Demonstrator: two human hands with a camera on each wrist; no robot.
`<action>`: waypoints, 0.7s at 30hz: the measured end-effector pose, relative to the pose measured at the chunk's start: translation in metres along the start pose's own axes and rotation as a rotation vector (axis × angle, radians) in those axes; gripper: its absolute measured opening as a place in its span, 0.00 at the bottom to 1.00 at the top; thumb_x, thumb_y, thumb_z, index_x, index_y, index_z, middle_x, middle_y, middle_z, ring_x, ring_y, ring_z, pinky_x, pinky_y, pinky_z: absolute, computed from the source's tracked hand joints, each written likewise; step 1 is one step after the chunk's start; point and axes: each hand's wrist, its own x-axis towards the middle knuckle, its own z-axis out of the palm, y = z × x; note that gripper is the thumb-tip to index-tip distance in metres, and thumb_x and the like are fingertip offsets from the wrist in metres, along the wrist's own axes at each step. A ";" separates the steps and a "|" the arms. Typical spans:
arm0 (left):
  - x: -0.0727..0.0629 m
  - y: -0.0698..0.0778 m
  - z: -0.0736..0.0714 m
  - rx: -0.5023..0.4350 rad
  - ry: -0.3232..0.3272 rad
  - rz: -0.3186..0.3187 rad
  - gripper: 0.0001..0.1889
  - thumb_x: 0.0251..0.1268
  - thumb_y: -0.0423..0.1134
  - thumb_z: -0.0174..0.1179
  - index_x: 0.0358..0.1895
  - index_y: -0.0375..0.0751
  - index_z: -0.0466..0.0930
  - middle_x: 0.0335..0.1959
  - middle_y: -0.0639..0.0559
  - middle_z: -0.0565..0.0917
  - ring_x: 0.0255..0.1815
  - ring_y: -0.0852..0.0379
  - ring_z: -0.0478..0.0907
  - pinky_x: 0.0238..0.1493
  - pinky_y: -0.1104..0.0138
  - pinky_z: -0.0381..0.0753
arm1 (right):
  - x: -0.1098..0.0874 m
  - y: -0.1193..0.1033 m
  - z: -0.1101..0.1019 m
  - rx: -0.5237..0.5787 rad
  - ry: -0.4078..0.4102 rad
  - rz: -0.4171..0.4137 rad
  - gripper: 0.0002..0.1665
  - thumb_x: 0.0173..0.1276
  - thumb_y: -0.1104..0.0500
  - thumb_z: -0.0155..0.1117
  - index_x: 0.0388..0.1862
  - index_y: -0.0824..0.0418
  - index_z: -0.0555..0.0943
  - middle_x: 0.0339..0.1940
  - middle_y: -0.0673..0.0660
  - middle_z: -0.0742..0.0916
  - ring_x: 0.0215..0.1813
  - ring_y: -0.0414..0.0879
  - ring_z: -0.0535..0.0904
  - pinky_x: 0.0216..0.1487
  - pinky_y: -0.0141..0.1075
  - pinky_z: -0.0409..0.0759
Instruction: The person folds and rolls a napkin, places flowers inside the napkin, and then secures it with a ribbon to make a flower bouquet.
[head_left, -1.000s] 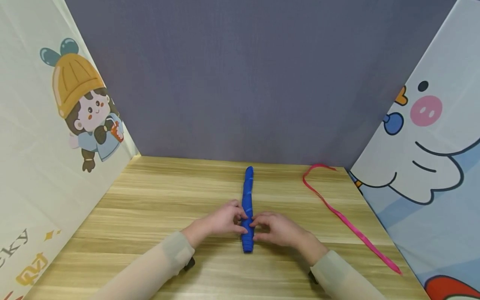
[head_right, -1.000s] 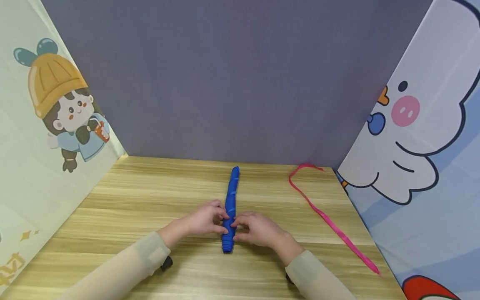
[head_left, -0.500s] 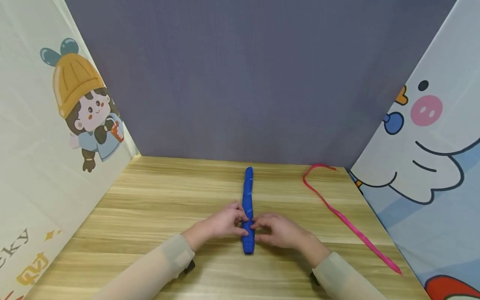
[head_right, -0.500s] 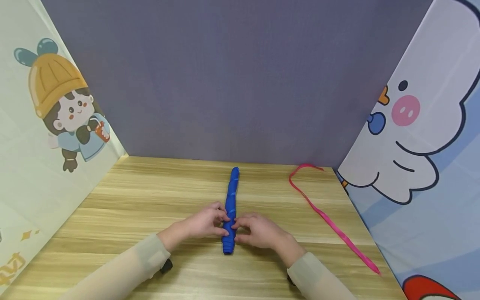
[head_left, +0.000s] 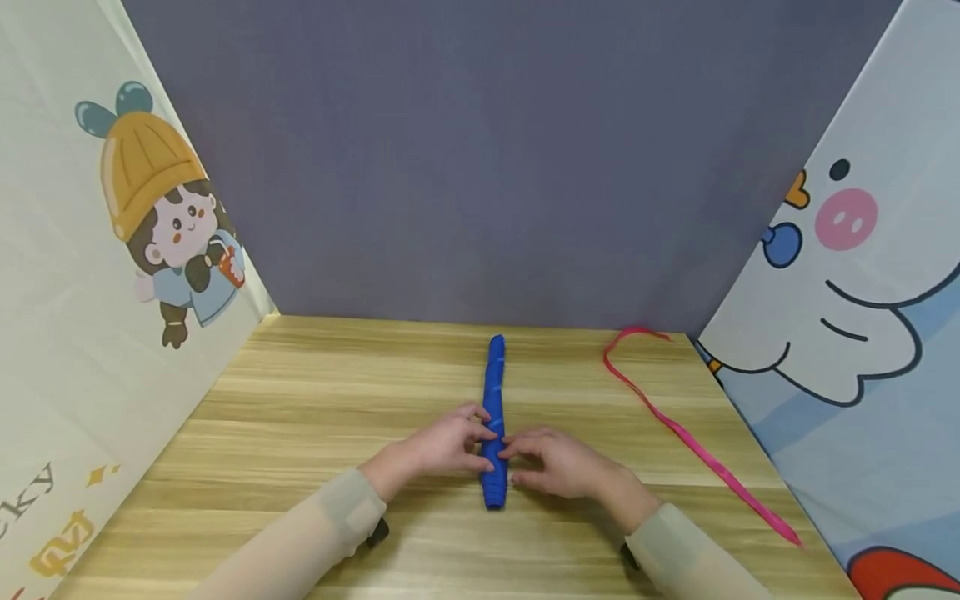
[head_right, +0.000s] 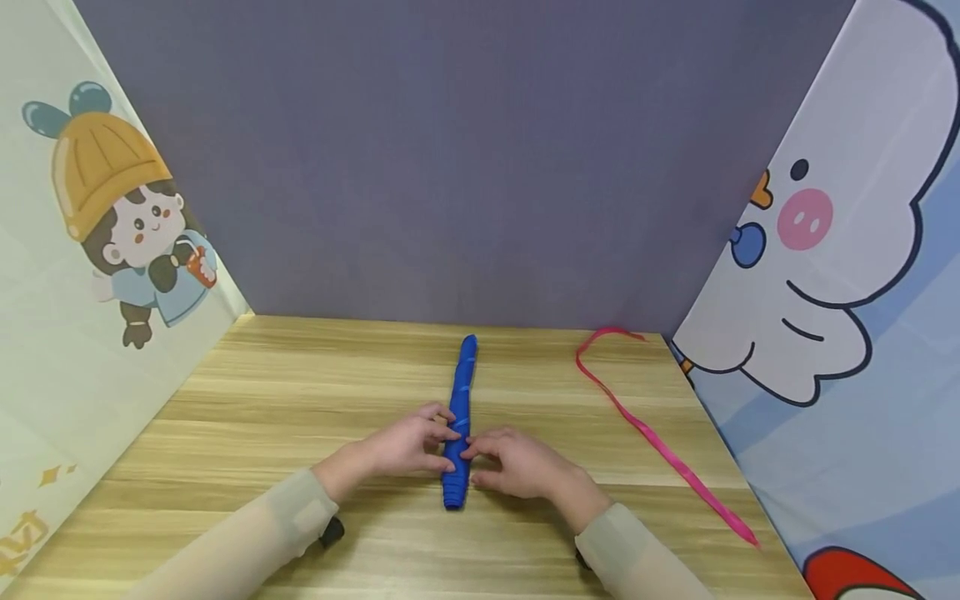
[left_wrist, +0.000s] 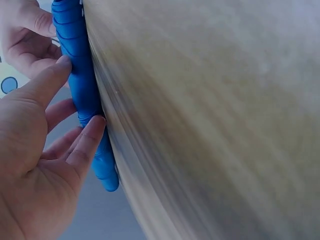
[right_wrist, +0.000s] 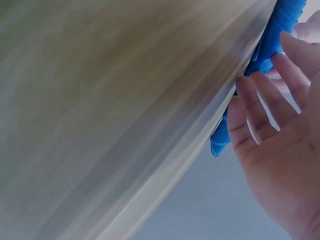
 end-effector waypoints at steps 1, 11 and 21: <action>0.000 -0.001 0.000 0.013 -0.002 0.008 0.25 0.71 0.45 0.77 0.64 0.33 0.89 0.70 0.38 0.80 0.54 0.50 0.86 0.57 0.67 0.86 | 0.000 0.000 0.000 0.001 -0.004 0.000 0.21 0.79 0.50 0.73 0.67 0.51 0.88 0.72 0.55 0.87 0.73 0.56 0.82 0.76 0.56 0.79; 0.001 -0.002 -0.003 0.052 -0.019 0.025 0.25 0.72 0.47 0.76 0.63 0.35 0.89 0.73 0.38 0.83 0.73 0.41 0.81 0.68 0.58 0.85 | -0.003 0.002 -0.003 0.011 -0.046 0.013 0.22 0.80 0.50 0.71 0.69 0.47 0.87 0.75 0.53 0.86 0.76 0.55 0.80 0.78 0.57 0.76; 0.002 -0.001 -0.002 0.082 -0.042 0.042 0.25 0.74 0.46 0.75 0.65 0.32 0.88 0.73 0.38 0.80 0.68 0.44 0.83 0.68 0.58 0.84 | -0.004 0.007 -0.005 0.041 -0.034 0.012 0.22 0.82 0.51 0.70 0.71 0.49 0.86 0.74 0.53 0.86 0.75 0.56 0.80 0.76 0.57 0.78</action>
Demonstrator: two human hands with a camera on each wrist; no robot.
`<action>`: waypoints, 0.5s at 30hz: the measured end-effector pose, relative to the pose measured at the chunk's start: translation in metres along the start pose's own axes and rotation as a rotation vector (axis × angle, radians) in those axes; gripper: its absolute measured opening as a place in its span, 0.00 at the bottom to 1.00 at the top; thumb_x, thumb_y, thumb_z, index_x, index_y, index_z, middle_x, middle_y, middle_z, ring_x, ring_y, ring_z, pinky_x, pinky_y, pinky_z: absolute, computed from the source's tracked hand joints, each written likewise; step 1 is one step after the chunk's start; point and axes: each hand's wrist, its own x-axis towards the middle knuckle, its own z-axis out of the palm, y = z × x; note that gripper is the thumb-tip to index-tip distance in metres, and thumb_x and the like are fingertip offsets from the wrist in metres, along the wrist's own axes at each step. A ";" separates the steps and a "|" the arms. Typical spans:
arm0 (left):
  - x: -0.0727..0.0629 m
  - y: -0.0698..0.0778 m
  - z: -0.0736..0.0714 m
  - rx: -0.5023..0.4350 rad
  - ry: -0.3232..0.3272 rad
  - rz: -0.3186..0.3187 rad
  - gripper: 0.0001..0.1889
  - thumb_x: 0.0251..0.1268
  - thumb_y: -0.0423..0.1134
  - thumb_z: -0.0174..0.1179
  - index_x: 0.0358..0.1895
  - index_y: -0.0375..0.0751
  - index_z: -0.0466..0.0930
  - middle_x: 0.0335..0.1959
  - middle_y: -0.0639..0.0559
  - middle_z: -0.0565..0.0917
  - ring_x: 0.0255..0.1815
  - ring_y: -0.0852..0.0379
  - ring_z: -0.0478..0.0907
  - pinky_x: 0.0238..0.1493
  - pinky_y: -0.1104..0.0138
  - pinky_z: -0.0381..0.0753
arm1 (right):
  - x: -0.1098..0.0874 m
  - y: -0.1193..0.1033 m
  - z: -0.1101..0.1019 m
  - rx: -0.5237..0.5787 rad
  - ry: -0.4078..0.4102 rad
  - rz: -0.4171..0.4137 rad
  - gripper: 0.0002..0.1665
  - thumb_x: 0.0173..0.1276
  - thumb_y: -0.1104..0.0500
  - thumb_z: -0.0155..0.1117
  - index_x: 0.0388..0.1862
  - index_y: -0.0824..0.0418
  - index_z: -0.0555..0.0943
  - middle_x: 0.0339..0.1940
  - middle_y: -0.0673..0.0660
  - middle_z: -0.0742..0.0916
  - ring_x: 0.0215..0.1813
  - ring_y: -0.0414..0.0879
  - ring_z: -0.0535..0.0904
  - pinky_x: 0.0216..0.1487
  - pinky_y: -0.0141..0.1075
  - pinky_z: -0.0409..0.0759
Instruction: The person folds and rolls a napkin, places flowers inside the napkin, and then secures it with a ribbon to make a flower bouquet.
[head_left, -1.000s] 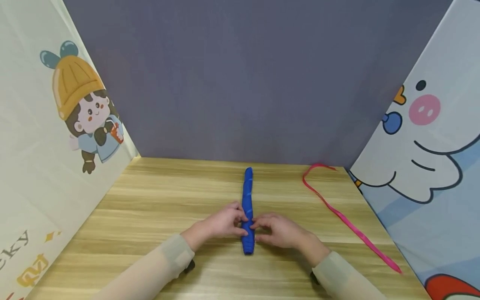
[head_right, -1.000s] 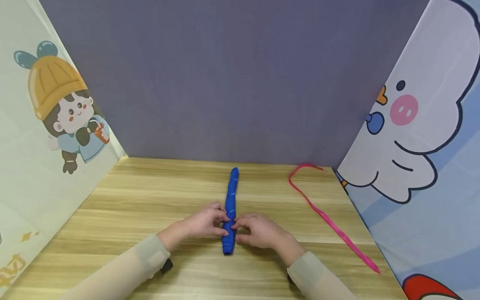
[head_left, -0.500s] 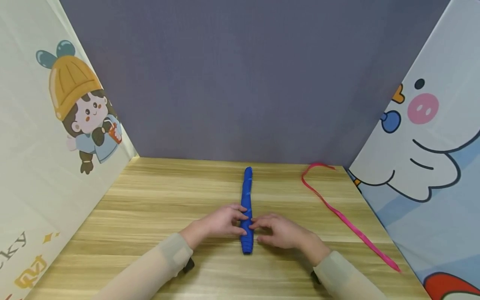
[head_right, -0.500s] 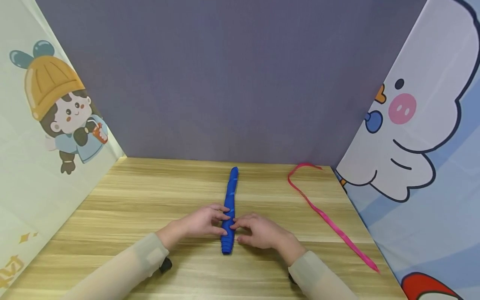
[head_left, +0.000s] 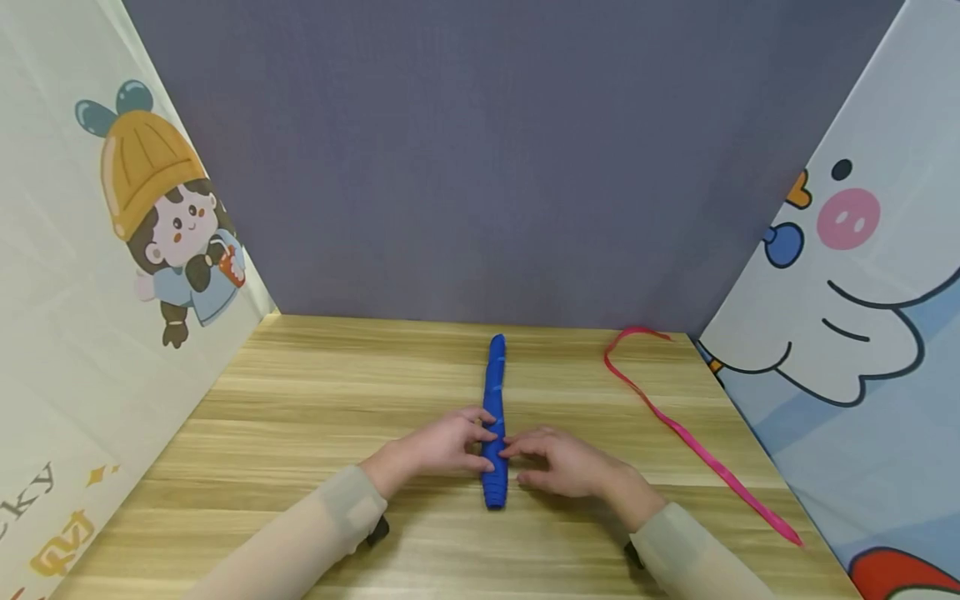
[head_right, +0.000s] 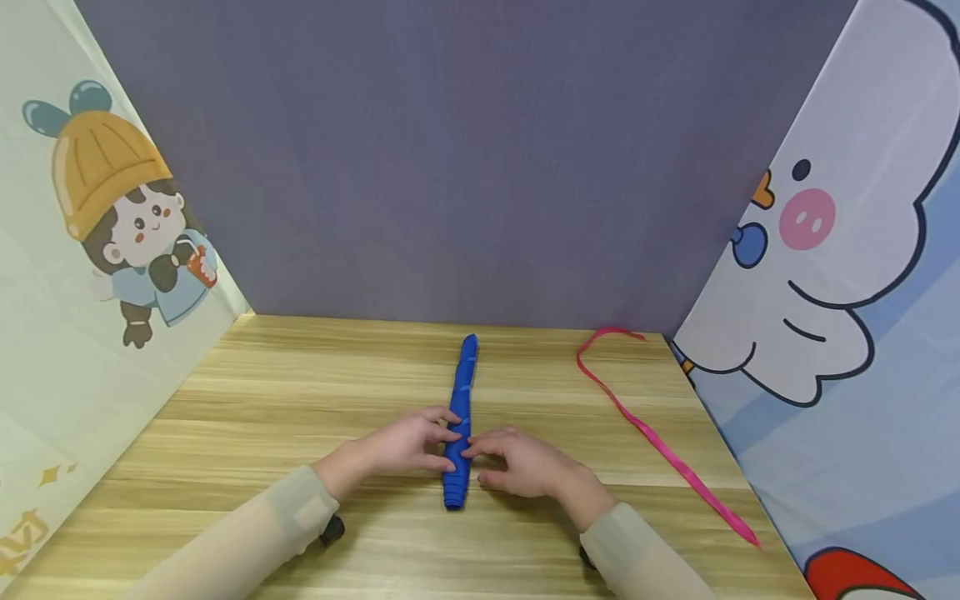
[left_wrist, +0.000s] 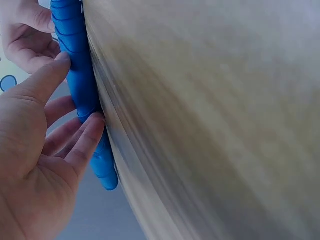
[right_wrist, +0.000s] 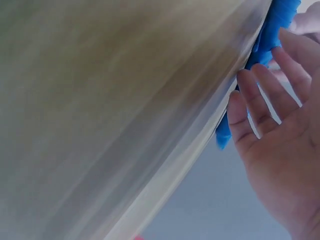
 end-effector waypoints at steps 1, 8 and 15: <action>0.000 0.000 0.000 0.007 -0.002 0.000 0.25 0.74 0.46 0.74 0.65 0.32 0.88 0.73 0.38 0.81 0.69 0.44 0.83 0.70 0.57 0.84 | -0.001 0.003 -0.001 0.007 0.007 0.006 0.23 0.82 0.52 0.69 0.72 0.50 0.85 0.74 0.54 0.86 0.75 0.56 0.81 0.76 0.57 0.78; 0.000 0.002 0.000 -0.026 -0.009 -0.038 0.25 0.73 0.46 0.75 0.64 0.32 0.88 0.73 0.40 0.81 0.69 0.44 0.83 0.71 0.58 0.83 | -0.020 0.042 -0.026 -0.001 0.182 0.103 0.21 0.82 0.56 0.68 0.69 0.58 0.85 0.65 0.57 0.90 0.59 0.51 0.88 0.59 0.46 0.88; -0.002 0.001 -0.001 -0.102 -0.004 -0.073 0.26 0.74 0.47 0.74 0.67 0.34 0.86 0.75 0.41 0.78 0.67 0.47 0.85 0.68 0.61 0.85 | -0.051 0.092 -0.062 -0.022 0.360 0.290 0.17 0.80 0.60 0.70 0.63 0.64 0.88 0.57 0.62 0.90 0.44 0.44 0.83 0.40 0.35 0.81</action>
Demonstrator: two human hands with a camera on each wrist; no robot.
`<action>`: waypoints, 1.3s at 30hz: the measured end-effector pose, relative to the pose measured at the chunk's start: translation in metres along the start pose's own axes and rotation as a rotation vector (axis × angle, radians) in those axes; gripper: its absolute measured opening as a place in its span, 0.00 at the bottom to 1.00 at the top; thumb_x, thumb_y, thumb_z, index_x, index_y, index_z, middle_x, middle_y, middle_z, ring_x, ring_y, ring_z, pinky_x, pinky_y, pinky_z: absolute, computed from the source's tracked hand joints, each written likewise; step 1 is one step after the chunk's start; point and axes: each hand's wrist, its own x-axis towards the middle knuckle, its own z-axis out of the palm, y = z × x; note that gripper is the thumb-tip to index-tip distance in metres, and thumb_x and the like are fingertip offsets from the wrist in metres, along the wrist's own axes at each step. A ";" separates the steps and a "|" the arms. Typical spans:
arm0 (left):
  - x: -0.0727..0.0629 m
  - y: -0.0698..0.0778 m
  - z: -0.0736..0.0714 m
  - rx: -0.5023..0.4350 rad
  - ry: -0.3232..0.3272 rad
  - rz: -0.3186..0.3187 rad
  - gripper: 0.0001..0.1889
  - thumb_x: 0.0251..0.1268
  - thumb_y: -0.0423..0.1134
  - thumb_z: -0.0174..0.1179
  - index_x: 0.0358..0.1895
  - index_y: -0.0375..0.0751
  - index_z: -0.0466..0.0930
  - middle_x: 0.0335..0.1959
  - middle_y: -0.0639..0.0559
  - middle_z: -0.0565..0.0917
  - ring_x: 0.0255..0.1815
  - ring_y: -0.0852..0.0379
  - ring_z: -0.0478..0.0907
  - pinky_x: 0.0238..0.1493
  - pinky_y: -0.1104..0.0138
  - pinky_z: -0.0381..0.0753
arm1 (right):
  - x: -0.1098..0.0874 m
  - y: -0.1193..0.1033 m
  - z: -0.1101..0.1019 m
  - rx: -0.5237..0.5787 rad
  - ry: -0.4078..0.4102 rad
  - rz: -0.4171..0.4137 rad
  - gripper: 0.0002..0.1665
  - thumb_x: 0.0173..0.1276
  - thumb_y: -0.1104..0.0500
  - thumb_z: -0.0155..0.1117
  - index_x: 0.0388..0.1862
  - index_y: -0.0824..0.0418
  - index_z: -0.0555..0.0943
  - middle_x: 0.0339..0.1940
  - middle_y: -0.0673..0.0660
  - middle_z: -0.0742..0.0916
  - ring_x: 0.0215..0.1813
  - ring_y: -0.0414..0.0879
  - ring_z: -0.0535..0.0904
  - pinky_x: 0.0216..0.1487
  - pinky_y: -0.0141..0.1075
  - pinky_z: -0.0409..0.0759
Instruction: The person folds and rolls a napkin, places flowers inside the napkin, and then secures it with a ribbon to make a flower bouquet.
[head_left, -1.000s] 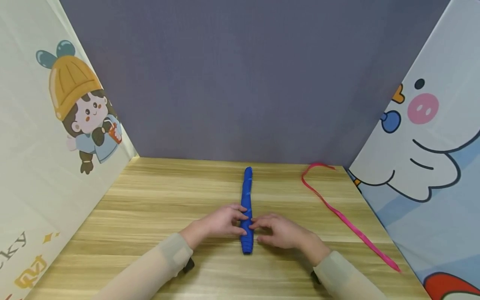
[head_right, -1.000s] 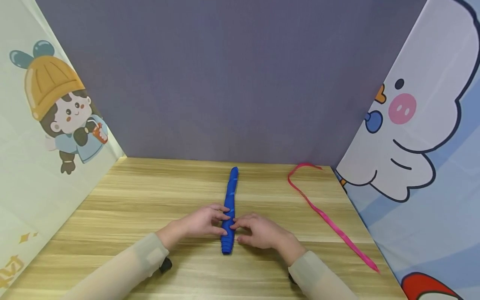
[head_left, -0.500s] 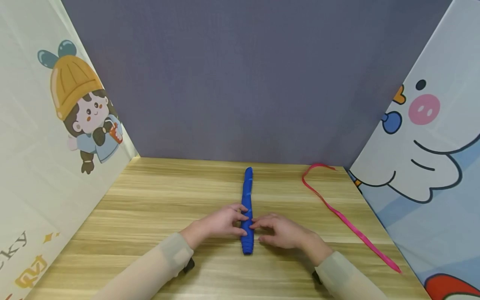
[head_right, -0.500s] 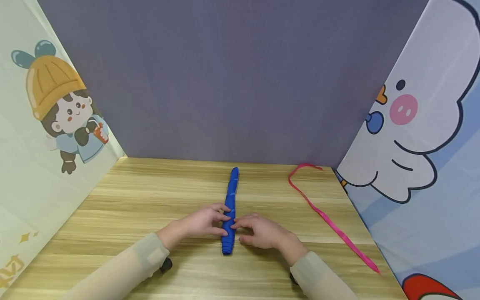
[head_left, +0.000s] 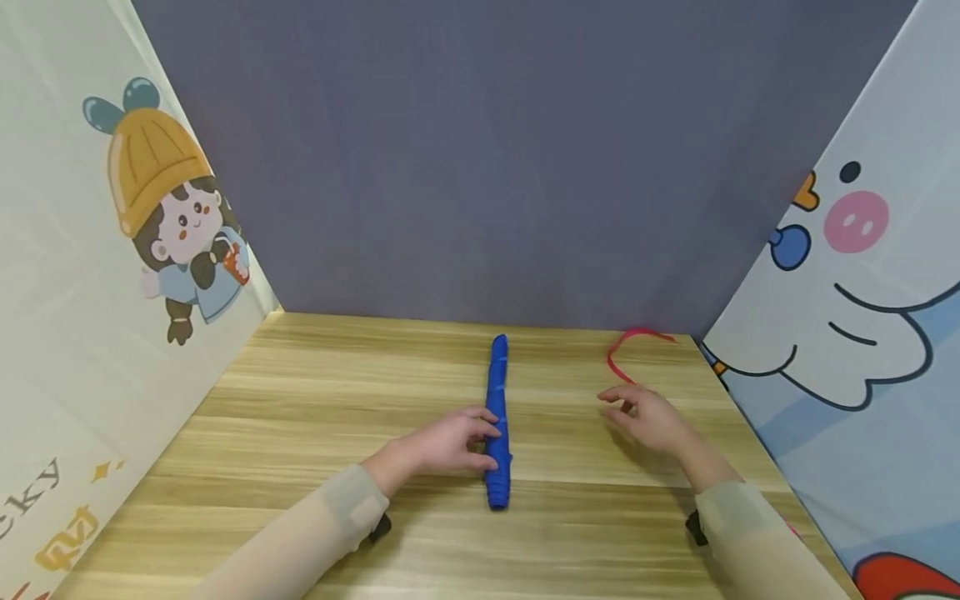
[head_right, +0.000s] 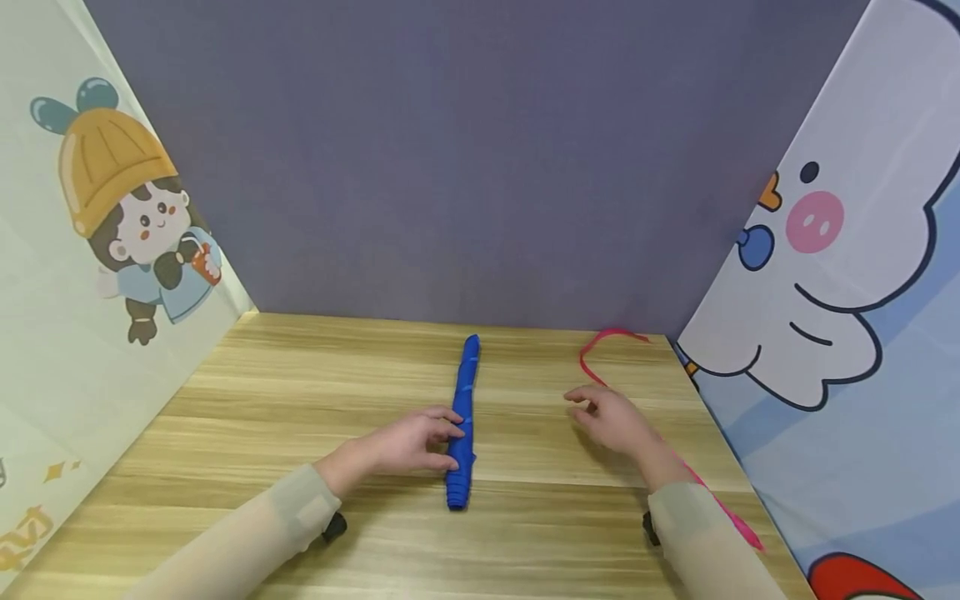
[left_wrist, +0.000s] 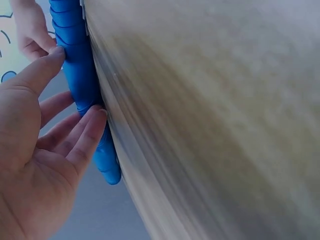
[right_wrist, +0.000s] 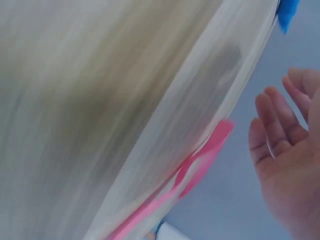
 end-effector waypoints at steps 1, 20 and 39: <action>0.000 0.000 0.000 -0.003 0.001 -0.006 0.26 0.75 0.48 0.74 0.67 0.35 0.86 0.75 0.42 0.78 0.66 0.47 0.85 0.68 0.61 0.85 | -0.001 0.006 -0.004 -0.016 0.019 0.023 0.17 0.80 0.60 0.70 0.63 0.64 0.88 0.57 0.62 0.90 0.44 0.44 0.83 0.41 0.36 0.81; -0.017 -0.006 -0.015 -0.004 0.136 0.084 0.20 0.77 0.45 0.72 0.62 0.35 0.88 0.63 0.45 0.86 0.61 0.48 0.87 0.65 0.57 0.87 | -0.011 0.076 -0.027 -0.070 0.037 0.258 0.29 0.76 0.50 0.75 0.63 0.72 0.85 0.53 0.71 0.88 0.49 0.61 0.87 0.52 0.56 0.85; -0.035 -0.019 -0.021 -0.061 0.180 0.037 0.15 0.77 0.44 0.71 0.56 0.37 0.91 0.57 0.48 0.88 0.57 0.47 0.87 0.61 0.54 0.88 | -0.007 0.076 -0.029 -0.175 0.018 0.274 0.11 0.78 0.61 0.67 0.51 0.67 0.89 0.42 0.63 0.92 0.48 0.62 0.87 0.57 0.62 0.83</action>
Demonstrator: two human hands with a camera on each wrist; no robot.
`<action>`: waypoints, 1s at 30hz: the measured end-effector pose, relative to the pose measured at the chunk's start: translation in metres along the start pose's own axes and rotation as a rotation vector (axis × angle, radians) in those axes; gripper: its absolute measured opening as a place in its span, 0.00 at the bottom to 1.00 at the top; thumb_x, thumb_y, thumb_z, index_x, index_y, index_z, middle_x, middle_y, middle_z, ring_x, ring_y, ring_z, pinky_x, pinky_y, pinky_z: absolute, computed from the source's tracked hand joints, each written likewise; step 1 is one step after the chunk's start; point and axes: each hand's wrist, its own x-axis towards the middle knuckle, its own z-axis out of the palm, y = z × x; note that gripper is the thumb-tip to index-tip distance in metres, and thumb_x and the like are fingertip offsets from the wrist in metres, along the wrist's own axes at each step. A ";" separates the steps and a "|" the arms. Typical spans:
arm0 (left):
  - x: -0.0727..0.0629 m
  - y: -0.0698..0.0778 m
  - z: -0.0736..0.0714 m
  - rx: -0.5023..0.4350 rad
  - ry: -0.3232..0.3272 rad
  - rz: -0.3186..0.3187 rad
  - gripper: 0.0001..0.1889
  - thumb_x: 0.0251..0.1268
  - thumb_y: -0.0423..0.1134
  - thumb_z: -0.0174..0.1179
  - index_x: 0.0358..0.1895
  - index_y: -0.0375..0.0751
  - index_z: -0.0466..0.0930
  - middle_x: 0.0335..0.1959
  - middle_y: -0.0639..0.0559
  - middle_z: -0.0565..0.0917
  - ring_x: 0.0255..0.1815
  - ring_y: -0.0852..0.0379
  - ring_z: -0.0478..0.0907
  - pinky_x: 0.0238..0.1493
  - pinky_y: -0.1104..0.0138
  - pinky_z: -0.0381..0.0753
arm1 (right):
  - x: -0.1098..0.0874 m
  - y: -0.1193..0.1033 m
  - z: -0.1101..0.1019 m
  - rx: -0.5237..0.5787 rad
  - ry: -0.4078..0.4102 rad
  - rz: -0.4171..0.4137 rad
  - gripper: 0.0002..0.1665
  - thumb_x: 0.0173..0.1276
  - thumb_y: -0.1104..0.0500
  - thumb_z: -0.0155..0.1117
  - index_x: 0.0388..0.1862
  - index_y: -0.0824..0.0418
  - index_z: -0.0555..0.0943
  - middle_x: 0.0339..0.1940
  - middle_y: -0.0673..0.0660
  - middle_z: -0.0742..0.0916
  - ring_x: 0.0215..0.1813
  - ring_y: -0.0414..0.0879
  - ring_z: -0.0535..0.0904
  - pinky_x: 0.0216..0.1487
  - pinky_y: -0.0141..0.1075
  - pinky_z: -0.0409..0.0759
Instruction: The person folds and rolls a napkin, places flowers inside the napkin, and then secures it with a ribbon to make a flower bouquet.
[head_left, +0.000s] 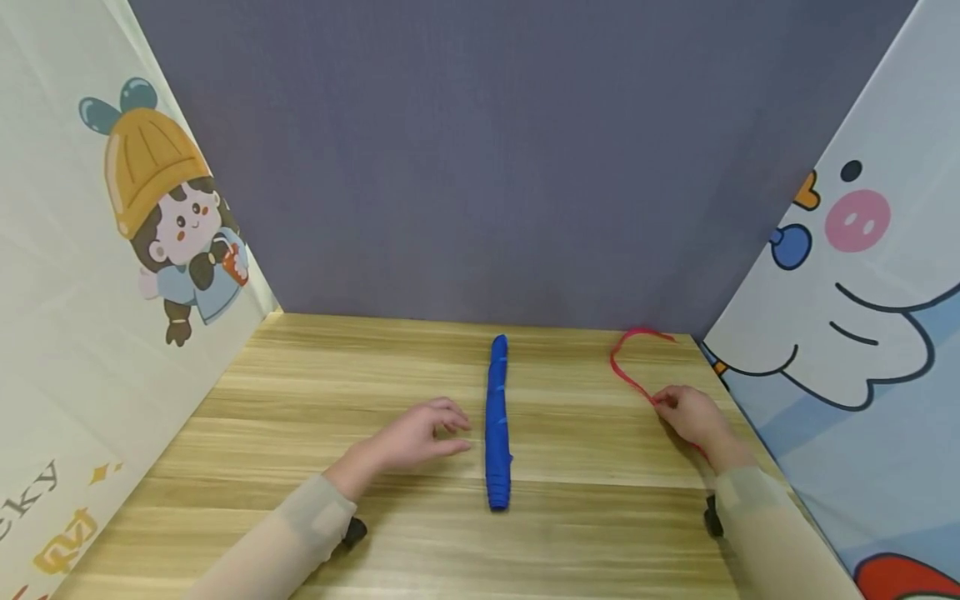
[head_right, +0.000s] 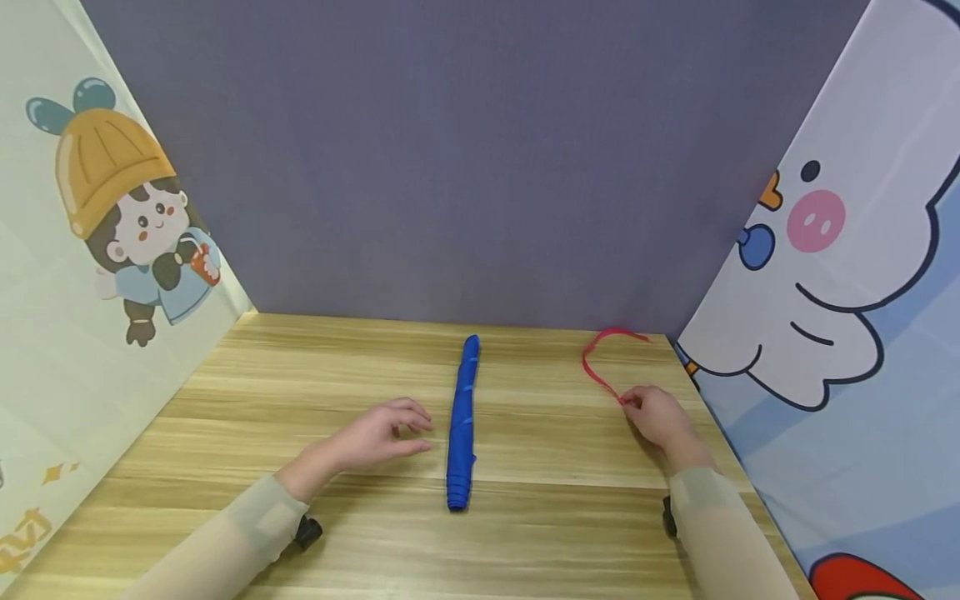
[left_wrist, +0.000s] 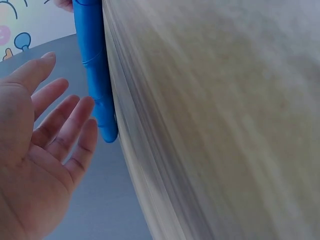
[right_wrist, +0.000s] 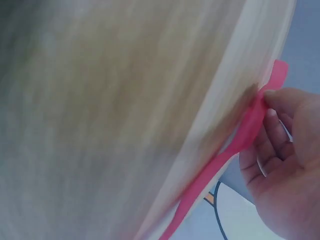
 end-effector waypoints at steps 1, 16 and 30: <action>0.000 0.000 0.000 0.002 0.000 0.001 0.15 0.77 0.44 0.71 0.56 0.37 0.91 0.57 0.48 0.89 0.57 0.47 0.87 0.61 0.54 0.88 | -0.001 -0.001 0.000 0.009 0.008 -0.007 0.11 0.78 0.61 0.67 0.51 0.67 0.89 0.43 0.64 0.91 0.49 0.63 0.87 0.57 0.62 0.83; 0.005 0.003 0.004 -0.001 -0.013 0.015 0.16 0.78 0.45 0.70 0.57 0.38 0.90 0.57 0.49 0.88 0.55 0.49 0.88 0.59 0.56 0.89 | -0.003 -0.060 -0.028 0.101 0.055 -0.125 0.14 0.84 0.53 0.66 0.56 0.60 0.90 0.51 0.59 0.91 0.50 0.52 0.86 0.50 0.47 0.83; 0.040 0.039 -0.005 -0.068 0.064 0.006 0.23 0.81 0.47 0.68 0.70 0.39 0.84 0.62 0.46 0.86 0.63 0.46 0.83 0.60 0.54 0.87 | -0.022 -0.153 -0.050 0.229 0.001 -0.265 0.08 0.82 0.56 0.68 0.52 0.56 0.90 0.39 0.48 0.91 0.37 0.42 0.83 0.34 0.35 0.80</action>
